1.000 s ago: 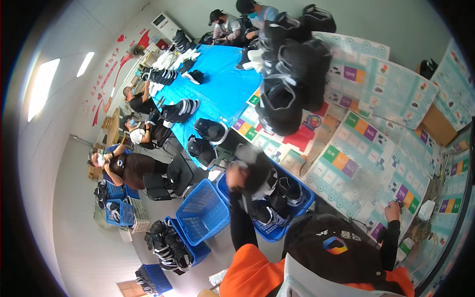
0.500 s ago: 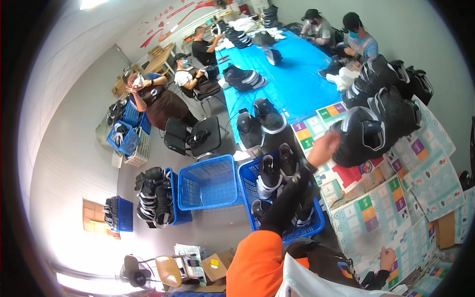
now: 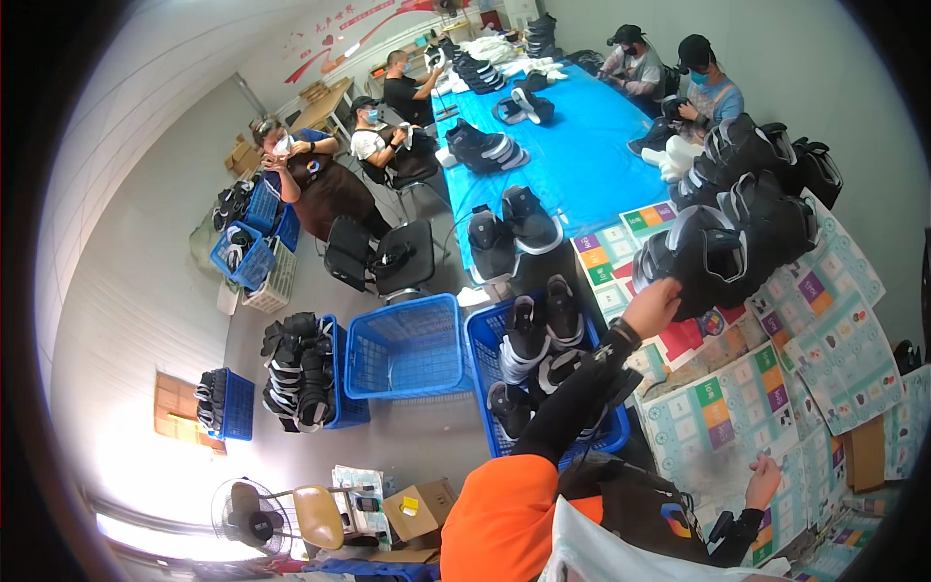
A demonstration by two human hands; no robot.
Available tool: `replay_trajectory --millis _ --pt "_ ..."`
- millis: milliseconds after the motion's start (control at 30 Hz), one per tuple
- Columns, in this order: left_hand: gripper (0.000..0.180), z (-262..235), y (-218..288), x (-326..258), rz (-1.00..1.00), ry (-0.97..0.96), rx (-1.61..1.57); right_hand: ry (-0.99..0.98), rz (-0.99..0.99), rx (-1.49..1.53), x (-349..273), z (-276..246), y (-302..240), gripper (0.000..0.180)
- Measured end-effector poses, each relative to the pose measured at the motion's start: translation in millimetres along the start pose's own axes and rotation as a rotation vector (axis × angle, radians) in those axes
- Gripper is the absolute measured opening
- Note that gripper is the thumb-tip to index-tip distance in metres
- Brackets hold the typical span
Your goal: The person trims excess material from the inside of shoes using a small hand tool. They pick up individual shoes from a blue crate, use the tool to cut away interior components, and then place the finished items back into another crate.
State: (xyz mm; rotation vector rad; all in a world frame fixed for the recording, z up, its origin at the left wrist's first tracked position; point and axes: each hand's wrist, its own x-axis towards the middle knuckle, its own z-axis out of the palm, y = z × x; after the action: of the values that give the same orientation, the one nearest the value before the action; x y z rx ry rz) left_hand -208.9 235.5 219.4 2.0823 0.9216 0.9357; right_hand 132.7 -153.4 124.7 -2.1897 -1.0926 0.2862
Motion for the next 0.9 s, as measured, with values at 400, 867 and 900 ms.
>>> replay_trajectory --millis 400,867,900 --pt "0.064 81 76 80 0.354 0.265 0.789 0.025 0.172 0.119 -43 -28 52 0.014" --pt "0.018 82 75 92 0.446 0.192 0.789 0.085 0.134 0.046 -66 -48 -2 0.022" --pt "0.018 81 74 95 0.493 0.246 0.76 0.091 0.137 0.077 -67 -49 0 0.022"
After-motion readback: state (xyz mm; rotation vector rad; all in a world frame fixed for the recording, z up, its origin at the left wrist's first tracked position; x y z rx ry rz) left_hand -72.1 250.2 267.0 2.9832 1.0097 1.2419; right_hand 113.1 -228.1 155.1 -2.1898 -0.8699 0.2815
